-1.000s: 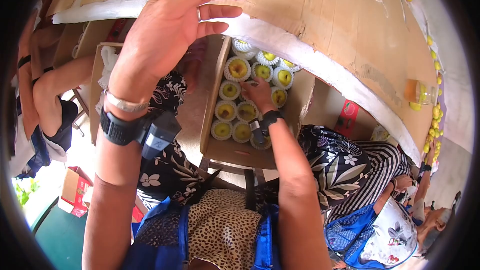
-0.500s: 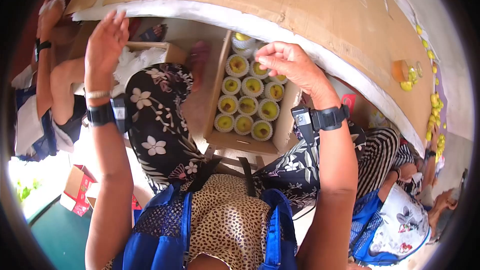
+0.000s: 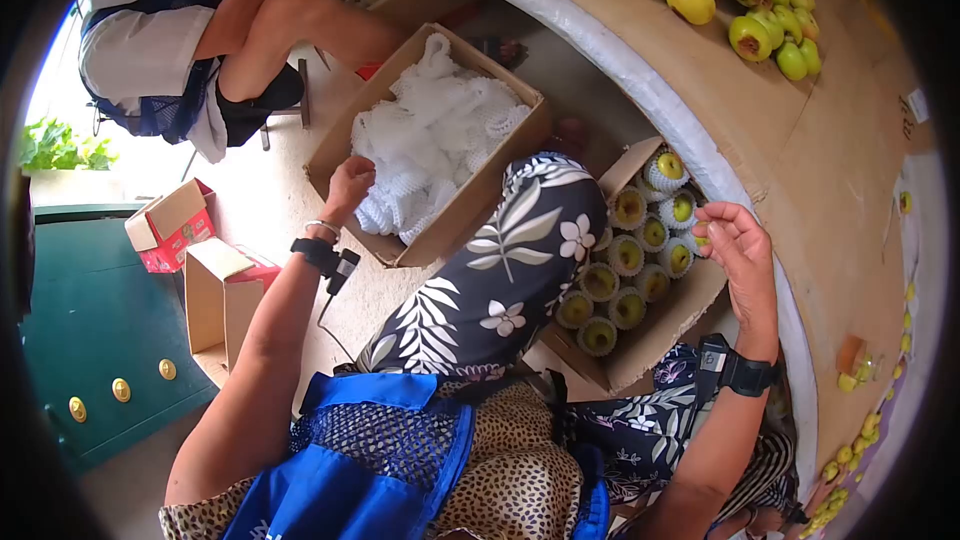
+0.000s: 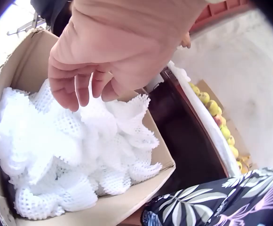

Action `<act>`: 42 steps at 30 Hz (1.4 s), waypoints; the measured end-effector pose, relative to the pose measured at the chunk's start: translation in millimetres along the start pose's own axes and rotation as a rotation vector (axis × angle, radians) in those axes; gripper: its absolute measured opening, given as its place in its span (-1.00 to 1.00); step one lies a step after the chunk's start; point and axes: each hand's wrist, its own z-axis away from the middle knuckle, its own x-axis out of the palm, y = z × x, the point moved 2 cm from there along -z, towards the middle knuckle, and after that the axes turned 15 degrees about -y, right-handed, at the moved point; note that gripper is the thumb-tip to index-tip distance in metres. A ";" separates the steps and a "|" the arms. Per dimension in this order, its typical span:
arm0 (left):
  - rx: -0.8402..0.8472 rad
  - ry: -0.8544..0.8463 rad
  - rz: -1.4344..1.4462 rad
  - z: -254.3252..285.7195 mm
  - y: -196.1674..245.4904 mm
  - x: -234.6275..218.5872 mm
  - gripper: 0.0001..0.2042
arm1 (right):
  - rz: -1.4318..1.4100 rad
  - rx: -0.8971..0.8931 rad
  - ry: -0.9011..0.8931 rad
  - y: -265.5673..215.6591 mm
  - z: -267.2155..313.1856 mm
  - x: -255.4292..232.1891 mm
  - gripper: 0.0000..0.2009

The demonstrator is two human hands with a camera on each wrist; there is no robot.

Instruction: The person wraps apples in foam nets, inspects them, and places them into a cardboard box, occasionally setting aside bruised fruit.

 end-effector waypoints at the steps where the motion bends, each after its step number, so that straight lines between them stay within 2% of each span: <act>1: 0.123 0.051 -0.196 -2.8 2.1 3.5 -0.71 | 0.002 0.003 -0.012 -0.8 -3.9 2.4 -0.74; 2: 0.210 0.105 -0.302 -0.9 23.2 6.8 -0.64 | 0.001 0.001 -0.014 -1.9 -7.4 5.0 -0.74; 3: 0.205 0.126 -0.318 -3.6 40.6 12.1 -0.61 | 0.003 0.004 -0.012 -3.0 -8.6 7.2 -0.74; 5: 0.412 0.185 -0.627 -13.6 79.5 18.7 -0.51 | 0.009 0.002 -0.007 -5.8 -10.7 7.7 -0.75; 8: 0.190 0.043 -0.663 -40.7 118.4 37.7 -0.38 | -0.002 -0.012 -0.003 -3.6 -12.7 8.2 -0.76; 11: 0.240 0.087 -0.686 -67.3 143.2 45.7 -0.30 | -0.004 -0.031 0.016 -0.8 -14.9 4.7 -0.76; 12: 0.210 0.134 -0.818 -70.8 149.6 49.1 -0.30 | 0.000 -0.032 0.021 -0.5 -15.1 5.3 -0.76; 15: 0.199 -0.165 -0.682 -127.1 94.7 57.8 -0.43 | 0.006 -0.037 0.025 -2.8 -11.7 7.7 -0.76; 18: 0.212 -0.138 -0.677 -121.7 81.1 64.7 -0.61 | 0.015 -0.069 0.010 -1.9 -8.1 7.6 -0.77; 21: 0.378 -0.409 -0.624 -64.4 95.2 60.4 -0.72 | 0.021 -0.090 0.001 -2.2 -7.3 7.1 -0.78; 23: 0.315 -0.589 -0.746 -43.4 75.9 58.7 -0.69 | 0.014 -0.089 -0.009 -2.4 -6.6 9.1 -0.78; 25: 0.299 -0.524 -0.783 -19.6 70.9 43.9 -0.68 | 0.020 -0.090 -0.018 -5.4 -9.1 9.2 -0.78; 26: 0.196 -0.349 -0.716 -0.2 90.4 32.0 -0.68 | 0.023 -0.085 -0.020 -6.2 -9.7 10.0 -0.78; 27: 0.199 -0.245 -0.613 1.0 87.3 22.1 -0.69 | 0.026 -0.077 -0.020 -6.2 -8.5 11.2 -0.77; 29: 0.145 -0.400 -0.151 15.3 115.4 7.4 -0.70 | -0.026 -0.097 -0.040 -7.1 -6.7 13.9 -0.76; 30: 0.283 -0.354 0.050 27.1 135.5 8.0 -0.70 | -0.053 -0.117 -0.054 -9.3 -9.0 16.6 -0.75; 33: 0.392 -0.152 -0.098 37.5 172.3 1.6 -0.69 | -0.068 -0.146 -0.095 -8.8 -11.9 23.0 -0.73; 34: 0.338 -0.142 -0.197 39.7 179.0 0.3 -0.75 | -0.071 -0.126 -0.104 -11.5 -10.4 27.0 -0.71; 39: 0.305 -0.362 0.387 62.0 194.2 13.2 -0.83 | -0.050 -0.163 -0.156 -15.2 -13.2 36.2 -0.72; 42: 0.314 -0.495 0.668 92.8 228.5 16.1 -0.86 | -0.101 -0.238 -0.201 -20.3 -16.6 41.7 -0.71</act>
